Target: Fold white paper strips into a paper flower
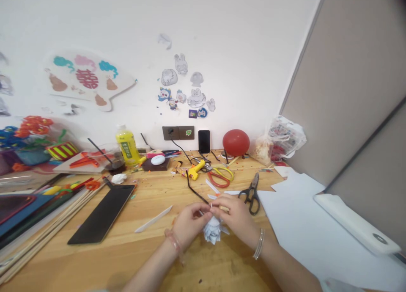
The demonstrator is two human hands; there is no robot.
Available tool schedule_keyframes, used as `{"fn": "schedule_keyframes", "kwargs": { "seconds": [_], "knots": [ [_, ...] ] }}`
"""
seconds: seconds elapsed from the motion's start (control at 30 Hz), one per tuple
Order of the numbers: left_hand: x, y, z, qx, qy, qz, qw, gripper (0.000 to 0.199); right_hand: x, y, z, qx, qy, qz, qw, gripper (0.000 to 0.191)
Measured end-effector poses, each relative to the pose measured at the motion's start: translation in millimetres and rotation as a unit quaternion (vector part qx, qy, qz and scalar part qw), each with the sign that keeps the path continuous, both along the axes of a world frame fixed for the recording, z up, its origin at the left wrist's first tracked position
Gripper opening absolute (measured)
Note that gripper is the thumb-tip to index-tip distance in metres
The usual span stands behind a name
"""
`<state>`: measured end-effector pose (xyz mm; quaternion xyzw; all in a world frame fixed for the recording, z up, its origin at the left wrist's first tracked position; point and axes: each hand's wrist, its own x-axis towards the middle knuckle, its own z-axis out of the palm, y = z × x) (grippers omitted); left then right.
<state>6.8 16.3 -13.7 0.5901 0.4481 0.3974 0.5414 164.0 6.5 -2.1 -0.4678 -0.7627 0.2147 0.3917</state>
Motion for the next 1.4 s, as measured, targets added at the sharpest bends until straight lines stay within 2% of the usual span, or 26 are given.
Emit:
{"fn": "schedule_keyframes", "kwargs": {
  "seconds": [0.13,0.23,0.3,0.43,0.57,0.63,0.73,0.8,0.87,1.03,1.27,1.33,1.4],
  "knots": [
    [1.8,-2.4,-1.4,-0.030,-0.056,-0.019,0.998,0.022,1.9,2.2,1.7,-0.010,0.048,0.006,0.999,0.011],
    [2.5,-2.6,-3.7,-0.048,-0.100,0.001,0.994,0.025,7.6,4.5,3.5,-0.031,0.085,-0.013,0.996,0.019],
    [2.6,-2.0,-4.7,-0.059,-0.118,0.010,0.991,0.026,12.9,5.8,4.9,-0.071,0.094,-0.026,0.993,0.024],
    [2.3,-0.5,-7.4,-0.080,-0.138,0.033,0.987,0.025,21.3,7.2,6.6,-0.156,0.124,0.019,0.980,0.030],
    [2.3,0.3,-12.6,-0.077,-0.132,0.034,0.988,0.020,20.4,7.1,5.7,-0.124,0.090,0.016,0.988,0.022],
    [2.1,-0.2,-13.3,-0.035,-0.101,0.033,0.994,0.019,17.4,6.2,4.6,-0.117,0.068,0.008,0.991,0.019],
    [1.6,-2.4,-8.6,0.077,0.002,0.026,0.997,0.017,13.0,4.2,2.7,-0.126,0.065,0.006,0.990,0.020],
    [1.7,-4.7,-3.6,0.148,0.086,0.021,0.985,0.013,10.9,3.0,1.8,-0.130,0.067,0.007,0.989,0.020],
    [2.2,-7.3,-0.3,0.189,0.130,0.019,0.973,0.016,9.3,1.9,1.5,-0.125,0.069,0.000,0.990,0.019],
    [3.8,-11.7,-5.0,0.287,0.167,0.064,0.941,0.018,6.4,-1.6,3.5,-0.049,0.038,-0.041,0.997,0.012],
    [1.9,-13.2,-8.7,0.475,0.194,0.126,0.849,0.014,4.7,-7.7,4.1,0.073,-0.024,-0.036,0.996,0.010],
    [1.5,-14.2,-7.0,0.494,0.198,0.126,0.838,0.015,4.4,-8.8,5.3,0.083,-0.032,-0.033,0.996,0.009],
    [1.3,-15.7,-4.4,0.492,0.200,0.120,0.839,0.016,4.4,-9.3,7.4,0.089,-0.042,-0.026,0.995,0.009]
  ]
}}
